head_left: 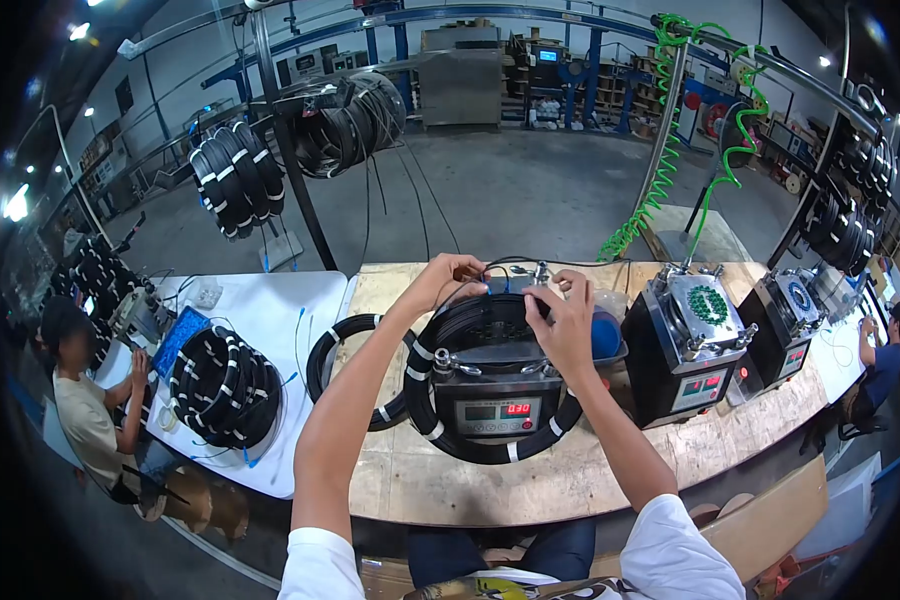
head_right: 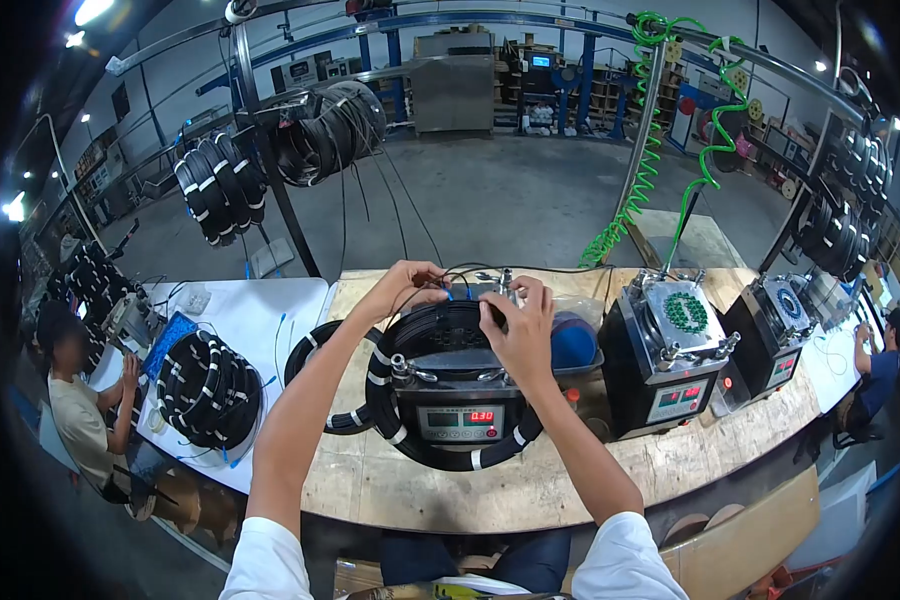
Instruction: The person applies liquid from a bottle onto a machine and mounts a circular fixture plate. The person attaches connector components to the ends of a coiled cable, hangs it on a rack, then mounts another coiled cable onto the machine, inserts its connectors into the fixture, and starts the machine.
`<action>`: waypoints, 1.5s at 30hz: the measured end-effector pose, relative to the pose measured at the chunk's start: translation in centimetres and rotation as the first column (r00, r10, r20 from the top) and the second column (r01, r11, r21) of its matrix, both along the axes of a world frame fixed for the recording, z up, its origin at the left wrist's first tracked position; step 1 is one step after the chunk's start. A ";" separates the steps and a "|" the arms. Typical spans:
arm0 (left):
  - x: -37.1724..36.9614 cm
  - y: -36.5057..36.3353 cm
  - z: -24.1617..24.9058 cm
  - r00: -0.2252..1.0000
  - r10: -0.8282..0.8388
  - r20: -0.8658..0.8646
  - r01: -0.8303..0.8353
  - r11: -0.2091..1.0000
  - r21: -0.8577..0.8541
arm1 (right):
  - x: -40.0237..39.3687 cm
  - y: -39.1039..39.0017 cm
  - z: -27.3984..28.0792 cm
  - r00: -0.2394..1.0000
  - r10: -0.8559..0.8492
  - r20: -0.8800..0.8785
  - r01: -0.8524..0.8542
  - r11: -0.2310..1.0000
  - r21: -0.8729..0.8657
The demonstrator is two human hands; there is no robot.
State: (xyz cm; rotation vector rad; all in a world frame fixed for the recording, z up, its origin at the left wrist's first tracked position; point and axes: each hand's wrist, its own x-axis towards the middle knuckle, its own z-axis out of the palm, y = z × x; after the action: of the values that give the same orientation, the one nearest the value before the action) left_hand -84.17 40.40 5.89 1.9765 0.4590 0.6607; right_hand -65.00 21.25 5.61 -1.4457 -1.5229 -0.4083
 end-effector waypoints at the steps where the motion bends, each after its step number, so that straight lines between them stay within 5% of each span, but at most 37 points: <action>1: -0.1 0.2 -0.3 1.000 -0.011 0.003 0.011 1.000 0.000 | 0.2 0.2 -0.5 0.998 0.003 -0.057 -0.005 0.999 -0.034; 8: 1.0 -1.0 -1.3 0.992 0.095 0.082 -0.088 0.993 -0.081 | 0.3 0.5 -2.0 0.971 -0.033 -0.237 0.041 0.999 0.030; 18: 0.3 -2.5 -1.2 0.953 0.284 0.109 -0.264 0.949 -0.173 | 0.0 0.5 -1.3 0.978 -0.017 -0.209 0.037 0.995 0.090; 30: 0.1 -2.7 -0.1 0.971 0.238 -0.026 -0.239 0.969 -0.062 | 0.2 0.3 -1.7 0.966 -0.005 -0.257 0.026 0.996 0.080; 45: 0.6 -1.1 -1.4 0.989 0.148 0.018 -0.149 0.988 0.037 | 0.3 0.1 -1.8 0.960 0.038 -0.279 -0.008 0.994 0.106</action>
State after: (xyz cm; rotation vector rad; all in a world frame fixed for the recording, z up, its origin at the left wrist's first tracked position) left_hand -83.62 39.25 4.48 1.9857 0.5927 0.7825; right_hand -64.67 21.40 3.84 -1.3404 -1.2705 -0.2514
